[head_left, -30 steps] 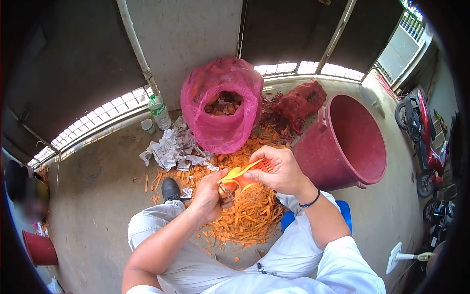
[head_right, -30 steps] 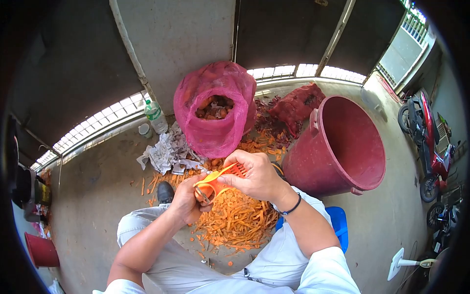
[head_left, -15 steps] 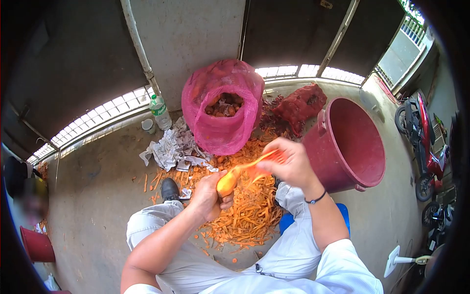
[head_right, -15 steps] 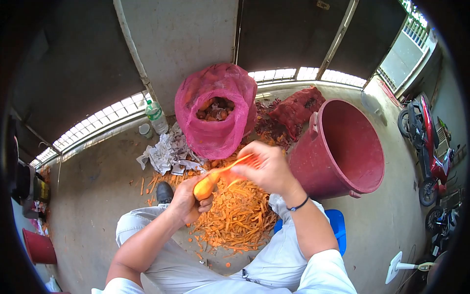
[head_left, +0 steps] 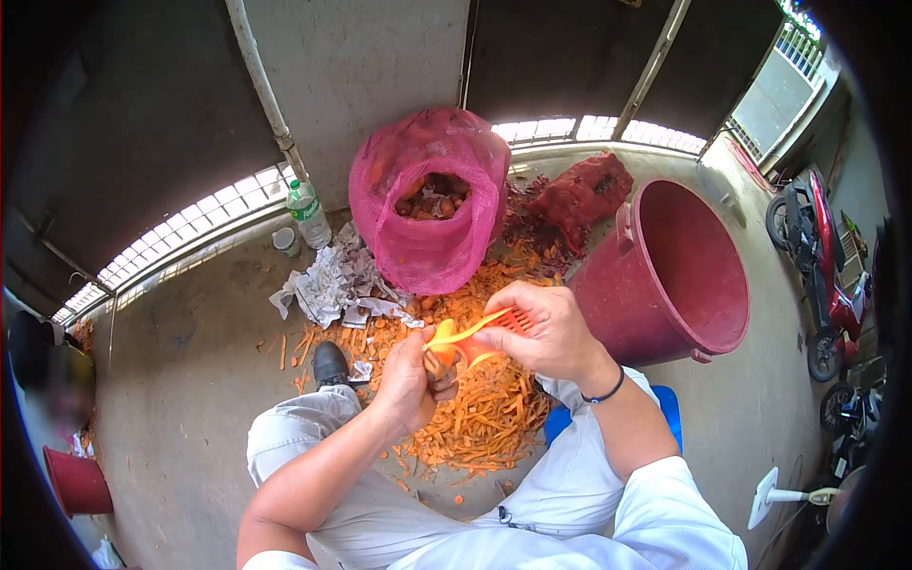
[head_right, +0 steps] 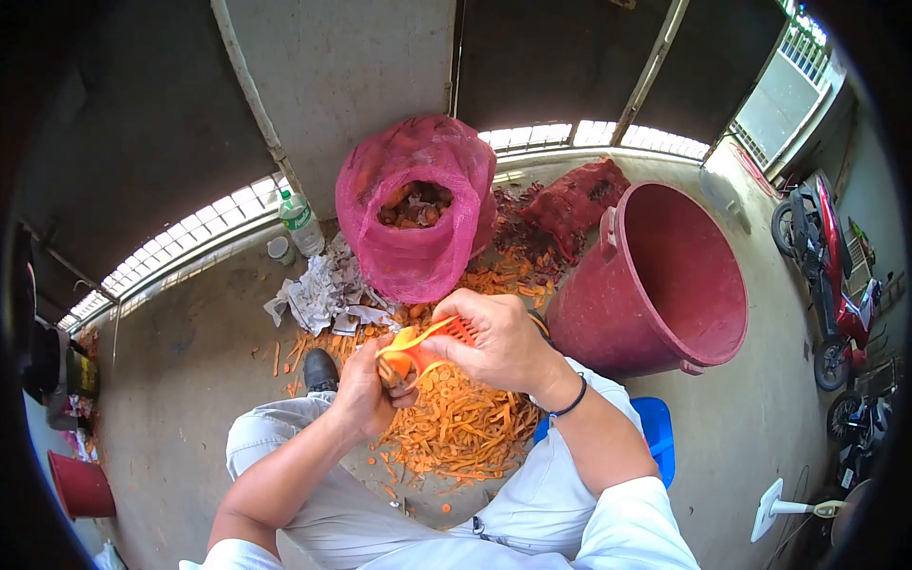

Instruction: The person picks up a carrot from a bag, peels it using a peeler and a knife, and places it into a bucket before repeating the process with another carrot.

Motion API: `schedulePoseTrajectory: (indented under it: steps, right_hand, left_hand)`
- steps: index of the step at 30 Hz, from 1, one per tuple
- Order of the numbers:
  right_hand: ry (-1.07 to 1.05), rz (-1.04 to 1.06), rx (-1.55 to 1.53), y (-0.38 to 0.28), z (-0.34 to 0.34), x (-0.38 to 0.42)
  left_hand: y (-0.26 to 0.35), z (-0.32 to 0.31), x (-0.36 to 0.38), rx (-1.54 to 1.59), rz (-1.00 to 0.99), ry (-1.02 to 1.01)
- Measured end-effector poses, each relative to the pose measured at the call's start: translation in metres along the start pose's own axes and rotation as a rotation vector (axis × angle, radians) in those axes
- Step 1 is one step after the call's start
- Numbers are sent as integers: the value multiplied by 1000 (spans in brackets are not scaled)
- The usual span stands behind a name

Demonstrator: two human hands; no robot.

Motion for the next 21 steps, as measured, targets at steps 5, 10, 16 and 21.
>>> schedulePoseTrajectory:
  steps: [5,10,16,21]
  right_hand:
    - [223,-186,-103,20,31,-1]
    - [104,-261,-252,13,19,0]
    - [-20,-227,-125,8,18,-2]
    - [251,-319,-223,33,51,-6]
  left_hand:
    - [3,-6,6,-26,-21,-42]
    - [1,-4,2,11,-67,-1]
    - [-1,-6,5,-164,-135,-20]
    - [2,-7,12,-258,-181,-75]
Point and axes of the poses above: each hand's wrist, its own x-axis away from the middle knuckle, its own z-axis out of the back of the hand, y = z × x, the point moved 1 cm from there along -x, towards the middle knuckle, and after that the axes turned 2 degrees about -y, right-handed, at the moved point
